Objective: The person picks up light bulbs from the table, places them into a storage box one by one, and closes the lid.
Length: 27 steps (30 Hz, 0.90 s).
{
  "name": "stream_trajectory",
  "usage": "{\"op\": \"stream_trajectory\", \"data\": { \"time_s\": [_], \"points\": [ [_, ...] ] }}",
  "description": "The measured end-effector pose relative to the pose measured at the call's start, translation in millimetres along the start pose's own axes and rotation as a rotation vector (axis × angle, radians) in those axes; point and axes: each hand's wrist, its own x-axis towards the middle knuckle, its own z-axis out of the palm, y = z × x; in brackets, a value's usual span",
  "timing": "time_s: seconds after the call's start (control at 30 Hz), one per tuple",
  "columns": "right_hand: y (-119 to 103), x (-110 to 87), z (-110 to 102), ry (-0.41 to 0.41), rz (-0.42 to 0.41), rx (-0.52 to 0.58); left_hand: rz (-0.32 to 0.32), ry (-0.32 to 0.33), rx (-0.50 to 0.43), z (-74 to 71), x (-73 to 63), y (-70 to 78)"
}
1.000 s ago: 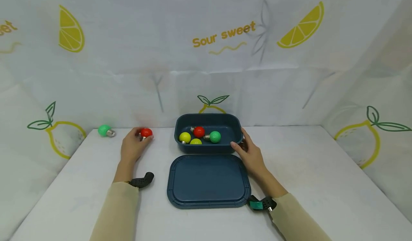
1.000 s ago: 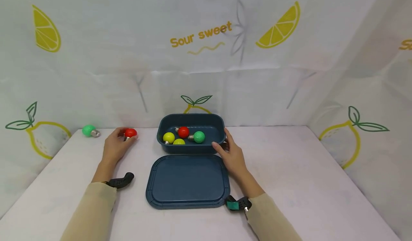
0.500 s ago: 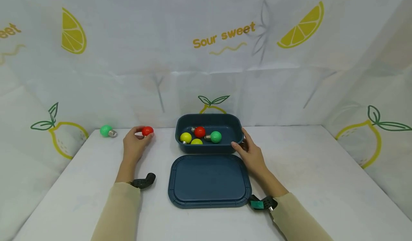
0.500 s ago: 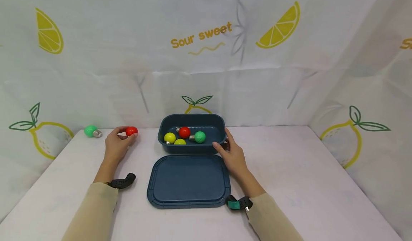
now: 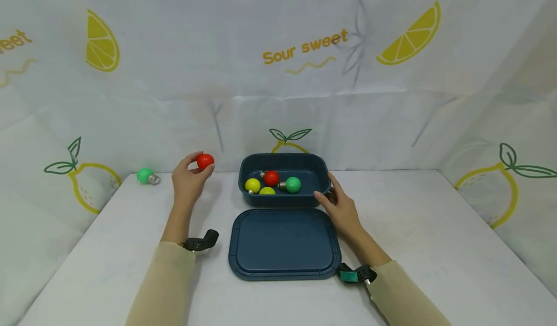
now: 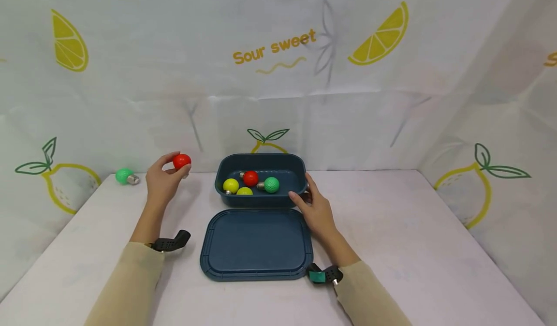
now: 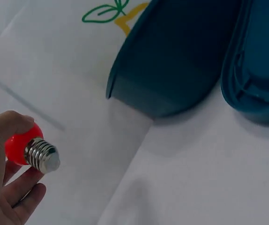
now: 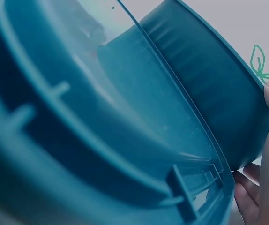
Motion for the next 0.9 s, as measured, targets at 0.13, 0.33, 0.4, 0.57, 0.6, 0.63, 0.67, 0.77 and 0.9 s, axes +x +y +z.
{"op": "stream_trajectory", "data": {
  "time_s": [0.13, 0.33, 0.4, 0.57, 0.6, 0.63, 0.67, 0.77, 0.9],
  "points": [
    [0, -0.1, -1, -0.001, 0.004, -0.004, 0.062, -0.028, -0.031, 4.2, -0.9, 16.3],
    [2, 0.3, 0, -0.001, 0.007, -0.004, 0.136, -0.106, -0.034, 16.4, -6.5, 32.3],
    [2, 0.1, 0, -0.001, 0.007, -0.006, 0.165, -0.130, -0.030, 21.6, -8.9, 36.4],
    [2, -0.7, -1, 0.005, 0.008, -0.012, 0.256, -0.173, -0.011, 36.3, -15.5, 45.6],
    [2, -0.6, -1, 0.006, 0.007, -0.011, 0.274, -0.182, -0.006, 38.8, -16.7, 46.8],
    [2, -0.4, -1, 0.006, 0.006, -0.010, 0.293, -0.192, -0.001, 41.4, -17.9, 47.8],
    [1, -0.5, -1, 0.006, 0.004, -0.010, 0.309, -0.203, 0.008, 43.8, -19.2, 48.2],
    [1, 0.0, -1, 0.004, 0.003, -0.007, 0.336, -0.238, 0.033, 50.4, -23.1, 47.8],
    [0, 0.8, 0, -0.002, 0.008, -0.002, 0.344, -0.280, 0.093, 58.3, -27.3, 44.5]
  ]
}}
